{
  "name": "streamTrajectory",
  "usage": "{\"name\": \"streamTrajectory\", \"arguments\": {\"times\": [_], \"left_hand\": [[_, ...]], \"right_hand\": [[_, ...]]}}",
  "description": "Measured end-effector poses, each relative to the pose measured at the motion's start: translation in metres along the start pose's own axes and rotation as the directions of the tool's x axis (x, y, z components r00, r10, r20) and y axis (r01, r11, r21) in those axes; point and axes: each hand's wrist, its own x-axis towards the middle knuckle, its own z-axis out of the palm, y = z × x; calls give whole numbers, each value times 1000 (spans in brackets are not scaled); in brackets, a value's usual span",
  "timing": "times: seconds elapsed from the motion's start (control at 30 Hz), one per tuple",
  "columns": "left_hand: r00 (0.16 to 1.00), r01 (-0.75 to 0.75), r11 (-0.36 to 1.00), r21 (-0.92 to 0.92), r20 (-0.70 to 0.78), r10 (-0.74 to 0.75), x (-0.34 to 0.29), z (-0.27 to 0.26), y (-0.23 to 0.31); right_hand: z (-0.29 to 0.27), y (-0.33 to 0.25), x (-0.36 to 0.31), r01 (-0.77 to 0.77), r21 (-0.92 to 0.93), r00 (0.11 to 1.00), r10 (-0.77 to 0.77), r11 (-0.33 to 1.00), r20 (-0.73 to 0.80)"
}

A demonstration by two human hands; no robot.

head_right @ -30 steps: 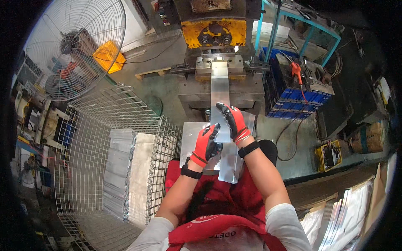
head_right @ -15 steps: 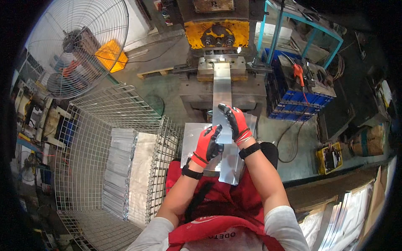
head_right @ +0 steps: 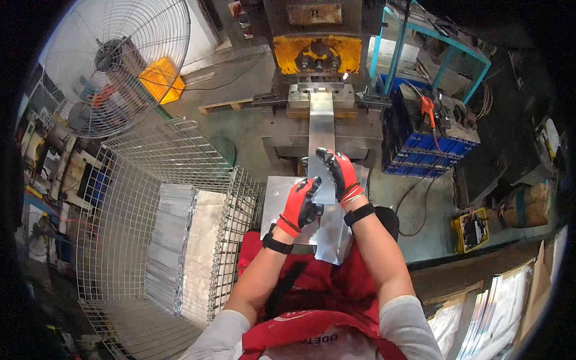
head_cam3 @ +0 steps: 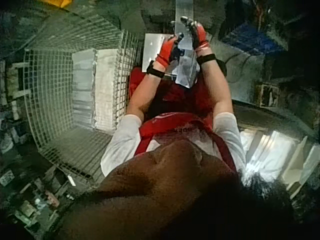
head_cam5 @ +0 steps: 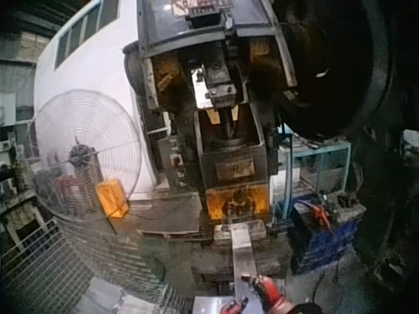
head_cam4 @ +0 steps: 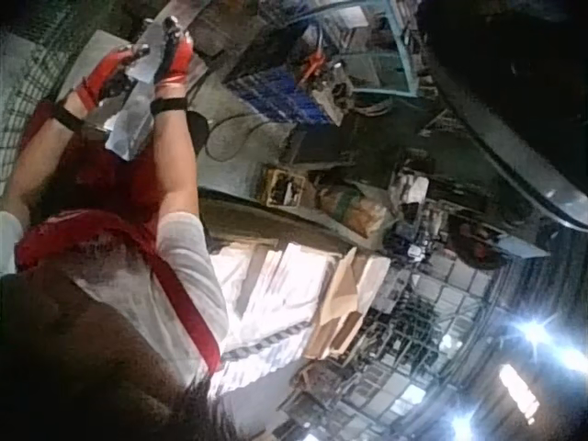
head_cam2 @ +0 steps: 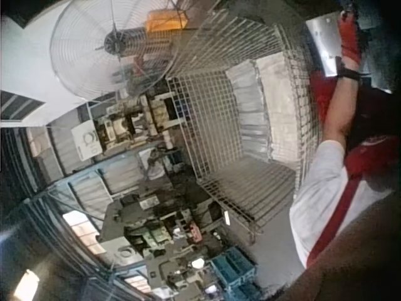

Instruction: Manually inspect and stack metal parts before or after machine processing in an industrial fabrication setting.

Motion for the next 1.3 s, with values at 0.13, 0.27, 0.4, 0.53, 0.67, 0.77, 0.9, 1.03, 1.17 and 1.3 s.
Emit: {"name": "streamTrajectory", "arguments": {"times": [0.13, 0.27, 0.4, 0.53, 0.67, 0.77, 0.9, 1.03, 1.17, 1.3], "left_hand": [[985, -174, 964, 202, 46, 168, 1, -7, -1], [906, -420, 762, 493, 177, 384, 5, -22, -14], [995, 18, 999, -30, 95, -15, 4, -18, -6], [983, -183, 957, 224, 65, 173, 1, -12, -4], [999, 4, 1000, -15, 49, -3, -3, -5, 3], [996, 84, 996, -20, 18, -83, -6, 1, 8], [993, 116, 993, 7, -15, -116, -2, -5, 7], [1000, -8, 999, 54, -18, 9, 9, -14, -4], [998, -54, 994, 99, -3, 55, 2, -9, 5], [998, -47, 995, 90, -46, 52, 8, -13, -7]], "right_hand": [[2, -1, 3, 47, 9, 999, -47, 999, 6], [9, -5, 0, 70, 3, 997, -70, 998, -15], [8, -8, -2, 79, -12, 997, -79, 997, 0], [11, -11, -4, 62, 25, 998, -62, 998, 27], [10, -9, -5, 72, -5, 997, -72, 997, 26], [4, -3, -2, -1, 83, 1000, 0, 997, 9], [6, -3, -2, 47, 10, 998, -48, 999, 40], [10, -9, -5, 47, 16, 995, -48, 999, 82], [14, -21, -9, 294, -326, 955, -267, 898, 127], [10, -19, -20, 383, -461, 924, -331, 801, 192]]}}
